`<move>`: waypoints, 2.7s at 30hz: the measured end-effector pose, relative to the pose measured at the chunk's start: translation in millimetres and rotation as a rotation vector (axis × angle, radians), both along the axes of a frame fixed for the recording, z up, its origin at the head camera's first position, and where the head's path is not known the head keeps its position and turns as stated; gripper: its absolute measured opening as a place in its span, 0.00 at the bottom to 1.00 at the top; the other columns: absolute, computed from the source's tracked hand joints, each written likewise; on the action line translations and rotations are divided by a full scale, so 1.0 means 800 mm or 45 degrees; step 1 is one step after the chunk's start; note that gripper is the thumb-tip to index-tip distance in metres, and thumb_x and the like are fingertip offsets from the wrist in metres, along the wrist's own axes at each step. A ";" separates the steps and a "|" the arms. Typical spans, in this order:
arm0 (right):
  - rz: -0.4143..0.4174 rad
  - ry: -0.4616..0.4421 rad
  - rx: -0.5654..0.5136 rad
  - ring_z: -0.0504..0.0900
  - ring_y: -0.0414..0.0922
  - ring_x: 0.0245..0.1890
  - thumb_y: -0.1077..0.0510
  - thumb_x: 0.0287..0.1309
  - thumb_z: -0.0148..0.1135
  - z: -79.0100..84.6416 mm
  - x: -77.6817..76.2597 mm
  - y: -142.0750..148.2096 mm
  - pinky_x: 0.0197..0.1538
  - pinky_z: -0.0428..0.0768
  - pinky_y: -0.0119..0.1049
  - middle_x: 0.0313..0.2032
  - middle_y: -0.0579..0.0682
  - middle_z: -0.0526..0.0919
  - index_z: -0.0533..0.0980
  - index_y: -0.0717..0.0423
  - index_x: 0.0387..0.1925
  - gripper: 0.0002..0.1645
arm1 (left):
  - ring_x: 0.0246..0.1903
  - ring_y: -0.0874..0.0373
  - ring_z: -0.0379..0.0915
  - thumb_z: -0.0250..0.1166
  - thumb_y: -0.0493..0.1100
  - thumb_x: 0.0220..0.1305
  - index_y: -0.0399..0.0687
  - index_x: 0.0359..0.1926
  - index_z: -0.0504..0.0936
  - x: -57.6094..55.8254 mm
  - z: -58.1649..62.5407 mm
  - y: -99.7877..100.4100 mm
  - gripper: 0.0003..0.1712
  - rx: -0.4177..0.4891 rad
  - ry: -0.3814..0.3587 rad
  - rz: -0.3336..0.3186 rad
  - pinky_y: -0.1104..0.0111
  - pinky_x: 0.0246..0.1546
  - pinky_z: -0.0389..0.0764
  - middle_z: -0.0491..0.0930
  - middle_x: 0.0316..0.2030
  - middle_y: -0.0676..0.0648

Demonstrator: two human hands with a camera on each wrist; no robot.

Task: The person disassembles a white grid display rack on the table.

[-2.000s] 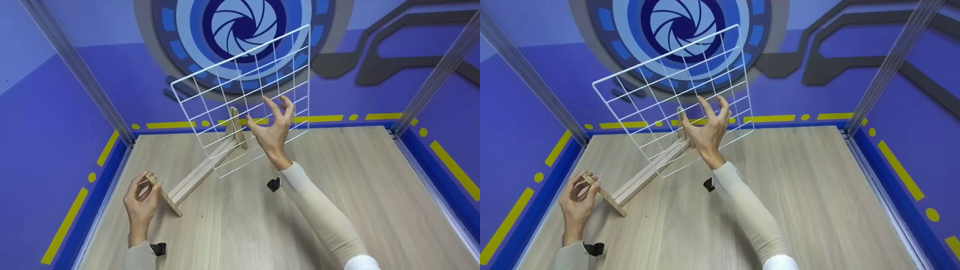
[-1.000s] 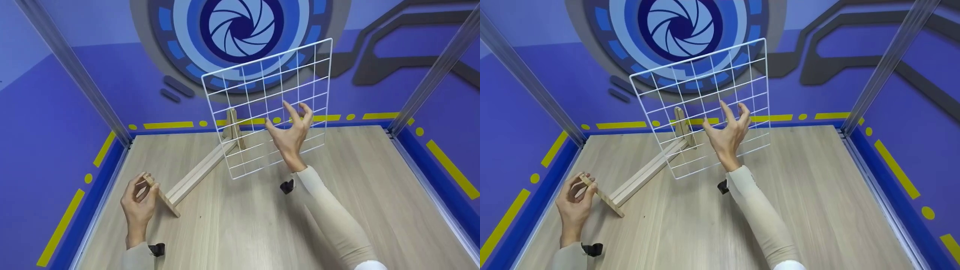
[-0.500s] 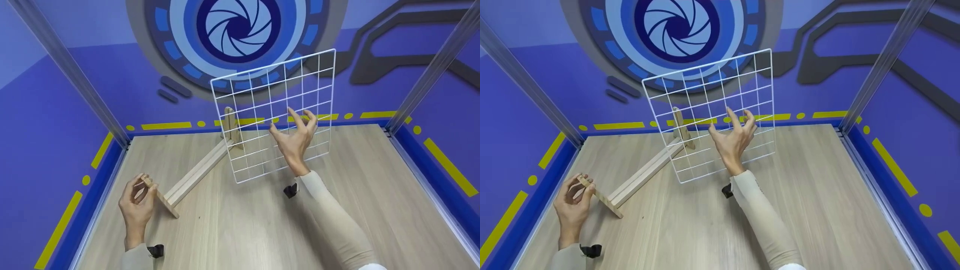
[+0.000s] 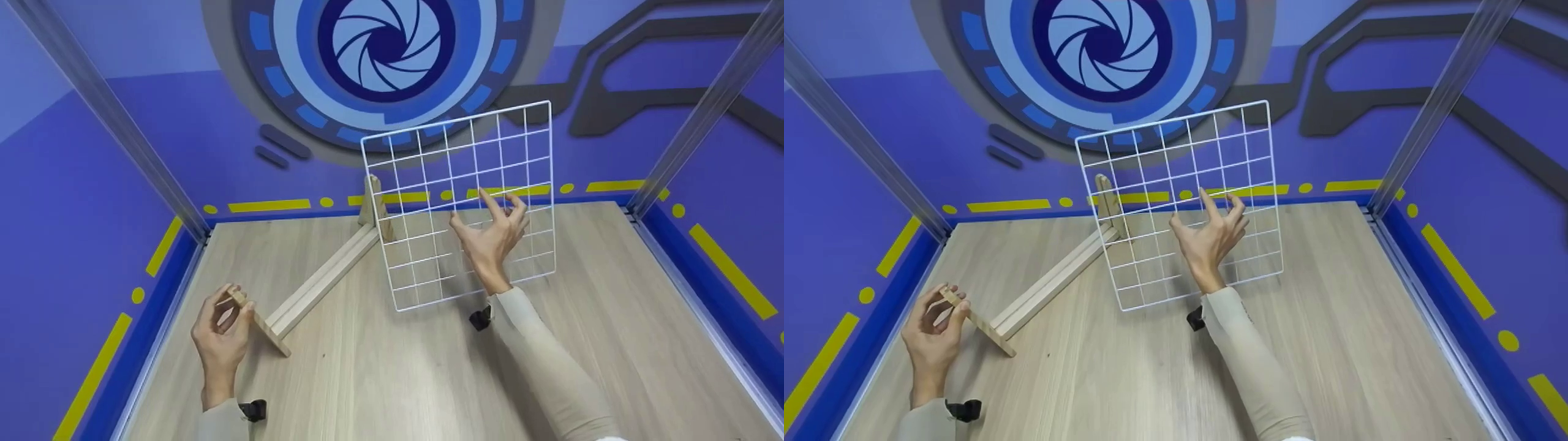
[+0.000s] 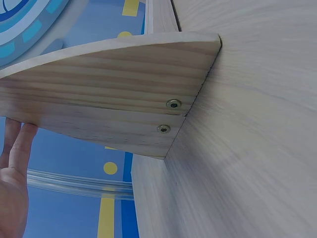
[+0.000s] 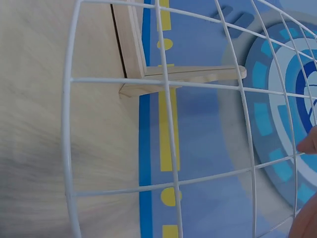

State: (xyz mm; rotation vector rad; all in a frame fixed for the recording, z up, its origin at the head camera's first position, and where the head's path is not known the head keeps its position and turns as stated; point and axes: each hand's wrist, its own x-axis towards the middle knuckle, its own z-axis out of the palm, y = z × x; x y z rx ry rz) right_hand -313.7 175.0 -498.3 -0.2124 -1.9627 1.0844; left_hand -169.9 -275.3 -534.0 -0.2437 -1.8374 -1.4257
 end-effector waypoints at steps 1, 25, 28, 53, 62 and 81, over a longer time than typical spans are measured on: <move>-0.009 -0.005 0.003 0.62 0.52 0.64 0.41 0.32 0.84 -0.002 0.000 0.001 0.64 0.63 0.52 0.62 0.57 0.68 0.84 0.40 0.54 0.39 | 0.46 0.54 0.83 0.70 0.21 0.52 0.26 0.56 0.77 0.000 0.000 0.000 0.28 -0.003 0.002 0.001 0.71 0.47 0.85 0.80 0.48 0.27; -0.145 -0.274 0.008 0.63 0.55 0.63 0.43 0.26 0.84 -0.048 0.009 0.030 0.66 0.63 0.54 0.60 0.59 0.68 0.84 0.41 0.54 0.43 | 0.46 0.52 0.83 0.69 0.20 0.53 0.26 0.57 0.77 0.001 -0.001 0.000 0.28 0.021 -0.029 -0.001 0.71 0.48 0.85 0.80 0.48 0.28; -0.156 -0.312 0.001 0.63 0.55 0.63 0.43 0.25 0.84 -0.054 0.010 0.032 0.66 0.63 0.54 0.61 0.58 0.68 0.84 0.42 0.54 0.43 | 0.46 0.53 0.83 0.70 0.21 0.53 0.27 0.57 0.77 0.001 -0.002 0.001 0.28 0.021 -0.035 0.005 0.71 0.47 0.85 0.80 0.48 0.28; -0.207 -0.414 0.075 0.63 0.55 0.59 0.40 0.25 0.83 -0.081 0.003 0.049 0.62 0.63 0.53 0.58 0.57 0.69 0.84 0.41 0.53 0.43 | 0.46 0.54 0.83 0.69 0.21 0.53 0.26 0.57 0.77 -0.001 0.000 0.001 0.28 0.007 -0.009 0.004 0.71 0.47 0.85 0.80 0.47 0.27; -0.189 -0.450 0.072 0.63 0.56 0.60 0.40 0.28 0.84 -0.083 -0.001 0.051 0.62 0.63 0.55 0.58 0.58 0.69 0.83 0.43 0.54 0.43 | 0.45 0.54 0.83 0.70 0.21 0.52 0.26 0.57 0.77 -0.002 0.000 0.001 0.28 0.007 0.001 0.018 0.72 0.46 0.85 0.80 0.47 0.27; -0.186 -0.559 0.076 0.65 0.58 0.57 0.39 0.28 0.85 -0.094 -0.003 0.053 0.60 0.63 0.55 0.57 0.61 0.70 0.83 0.42 0.54 0.43 | 0.46 0.54 0.83 0.69 0.20 0.52 0.25 0.57 0.77 -0.001 0.000 0.000 0.28 0.016 0.014 -0.001 0.71 0.47 0.85 0.80 0.47 0.28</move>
